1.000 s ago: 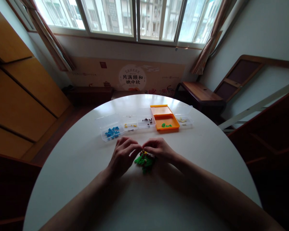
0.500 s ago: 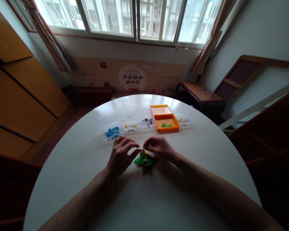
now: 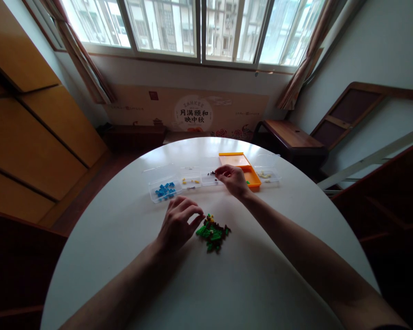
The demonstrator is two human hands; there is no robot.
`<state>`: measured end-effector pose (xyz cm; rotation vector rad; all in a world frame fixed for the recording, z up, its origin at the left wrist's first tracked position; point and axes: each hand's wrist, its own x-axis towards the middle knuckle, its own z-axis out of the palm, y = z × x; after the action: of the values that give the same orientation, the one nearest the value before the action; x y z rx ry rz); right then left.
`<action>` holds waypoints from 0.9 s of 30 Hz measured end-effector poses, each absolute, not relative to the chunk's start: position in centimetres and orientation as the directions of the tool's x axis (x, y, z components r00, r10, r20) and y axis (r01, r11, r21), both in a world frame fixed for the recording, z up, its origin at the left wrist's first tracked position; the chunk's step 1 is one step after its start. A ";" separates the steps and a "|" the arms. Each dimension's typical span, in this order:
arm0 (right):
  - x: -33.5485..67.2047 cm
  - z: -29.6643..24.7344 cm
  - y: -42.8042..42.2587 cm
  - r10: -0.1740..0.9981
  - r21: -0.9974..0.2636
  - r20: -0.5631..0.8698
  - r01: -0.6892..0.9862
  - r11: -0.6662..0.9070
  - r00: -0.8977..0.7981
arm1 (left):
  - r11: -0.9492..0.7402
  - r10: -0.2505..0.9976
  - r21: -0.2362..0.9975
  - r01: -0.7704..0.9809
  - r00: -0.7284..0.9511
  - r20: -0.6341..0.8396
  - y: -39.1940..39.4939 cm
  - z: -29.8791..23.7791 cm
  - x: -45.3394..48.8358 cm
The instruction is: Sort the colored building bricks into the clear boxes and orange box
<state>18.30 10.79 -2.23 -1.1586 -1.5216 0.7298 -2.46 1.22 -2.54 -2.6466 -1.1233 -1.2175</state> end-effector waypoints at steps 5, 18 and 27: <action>18.6 -2.0 11.2 0.938 -0.904 0.342 0.289 0.313 0.051 | -0.747 0.601 0.271 0.607 0.443 0.665 1.1 -2.6 -2.4; 22.7 -3.1 5.1 0.898 -0.830 0.141 0.445 0.336 -0.416 | -0.743 0.661 0.338 0.578 0.551 0.510 1.2 -3.1 -2.2; 21.7 -2.5 3.9 0.874 -0.777 0.152 0.491 0.395 -0.462 | -0.745 0.658 0.303 0.594 0.585 0.474 1.4 -3.4 -2.2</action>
<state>21.71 3.94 -2.48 -1.1620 -2.1026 0.9039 -2.17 1.36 -3.42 -2.8948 -1.1480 -0.9409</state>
